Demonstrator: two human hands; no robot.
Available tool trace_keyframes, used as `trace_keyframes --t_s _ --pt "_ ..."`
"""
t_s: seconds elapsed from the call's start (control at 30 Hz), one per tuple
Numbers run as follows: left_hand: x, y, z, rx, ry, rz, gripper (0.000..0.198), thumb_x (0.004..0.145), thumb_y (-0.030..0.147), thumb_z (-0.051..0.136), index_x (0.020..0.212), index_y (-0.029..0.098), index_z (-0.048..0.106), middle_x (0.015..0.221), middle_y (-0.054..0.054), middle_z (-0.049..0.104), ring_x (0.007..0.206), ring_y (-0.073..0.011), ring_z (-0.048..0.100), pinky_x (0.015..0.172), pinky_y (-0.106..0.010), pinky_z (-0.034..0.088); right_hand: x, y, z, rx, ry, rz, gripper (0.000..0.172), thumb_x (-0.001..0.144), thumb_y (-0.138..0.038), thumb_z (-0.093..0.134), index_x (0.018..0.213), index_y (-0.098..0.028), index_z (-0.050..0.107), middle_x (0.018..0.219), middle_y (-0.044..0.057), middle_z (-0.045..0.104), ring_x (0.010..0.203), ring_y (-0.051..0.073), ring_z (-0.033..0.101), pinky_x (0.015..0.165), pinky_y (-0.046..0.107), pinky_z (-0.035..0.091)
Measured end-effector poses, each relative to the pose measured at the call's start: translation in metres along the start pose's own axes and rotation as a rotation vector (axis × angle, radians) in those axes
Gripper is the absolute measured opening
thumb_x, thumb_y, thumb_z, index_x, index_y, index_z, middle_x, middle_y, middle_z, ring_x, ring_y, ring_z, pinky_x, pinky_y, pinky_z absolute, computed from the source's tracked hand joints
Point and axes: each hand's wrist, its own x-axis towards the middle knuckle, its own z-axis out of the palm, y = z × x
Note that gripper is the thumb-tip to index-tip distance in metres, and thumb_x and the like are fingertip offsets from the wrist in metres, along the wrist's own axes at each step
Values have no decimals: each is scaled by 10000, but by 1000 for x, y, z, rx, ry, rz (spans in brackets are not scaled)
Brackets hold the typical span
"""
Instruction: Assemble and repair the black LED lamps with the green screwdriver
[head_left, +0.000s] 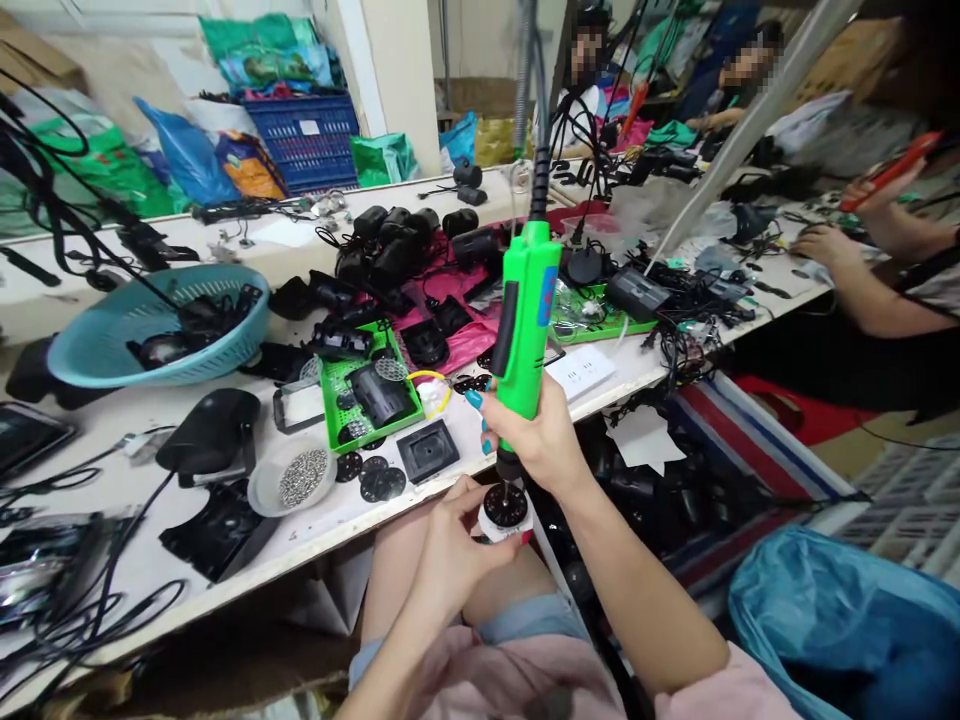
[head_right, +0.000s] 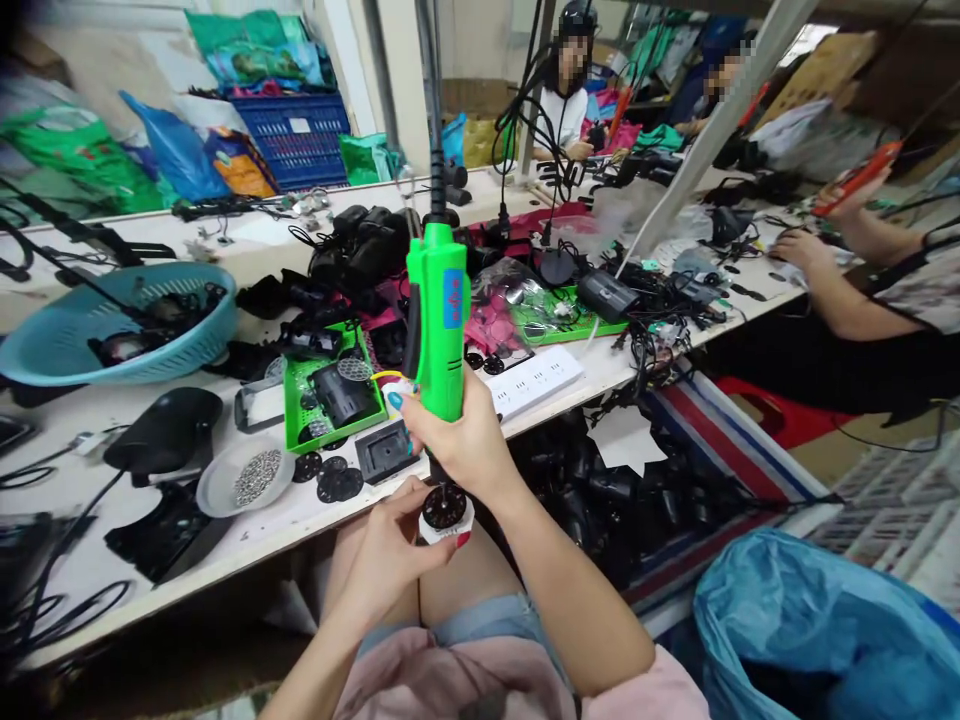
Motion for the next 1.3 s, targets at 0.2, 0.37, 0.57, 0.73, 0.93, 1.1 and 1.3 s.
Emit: trace_keyframes --t_s 0.2,0.37,0.57,0.73,0.93,1.1,1.3 --pt "10 -6 5 6 130 71 184 561 152 727 741 156 765 740 -11 547 756 -176 542 655 -248 485 0 6 15 -284 239 -37 317 796 -378 742 987 -248 524 712 -37 587 562 143 565 532 265 513" --pt "11 -11 -21 -195 193 -78 294 642 282 836 890 152 746 816 -34 652 775 -170 589 700 -256 482 11 16 9 -165 70 -112 416 914 -447 595 1252 -229 489 1054 66 656 954 202 654 906 348 549" --pt "-1 -9 -52 -520 98 -250 435 692 431 873 943 111 719 943 -132 749 792 -186 674 812 -305 504 7 27 0 -427 39 -217 694 926 -296 586 1536 -214 265 1513 155 455 1419 277 424 1190 512 332" --pt "-11 -1 -60 -384 235 -171 428 688 383 875 1009 141 727 995 -100 764 885 -201 668 830 -286 493 -48 50 9 -682 -114 -417 338 936 -115 507 1236 -238 600 1292 117 600 1246 225 583 1052 393 513" --pt "-21 3 -70 -242 218 -51 304 737 331 826 979 159 759 942 -56 760 945 -226 652 856 -298 496 -70 67 9 -667 -371 -575 327 909 10 472 1121 -176 638 1007 94 654 967 174 678 854 291 614" --pt "-40 10 -77 -362 80 -171 449 716 391 845 1094 166 757 1031 -97 762 984 -251 678 857 -318 515 -65 76 9 -663 -363 -747 280 886 -6 546 1083 -162 670 921 92 685 845 195 692 745 306 626" --pt "-66 21 -151 76 383 -131 408 799 465 716 1114 206 737 1130 -122 745 1061 -284 675 958 -385 497 -68 94 11 -565 56 -758 241 843 14 622 878 -207 711 804 40 700 716 181 684 630 302 567"
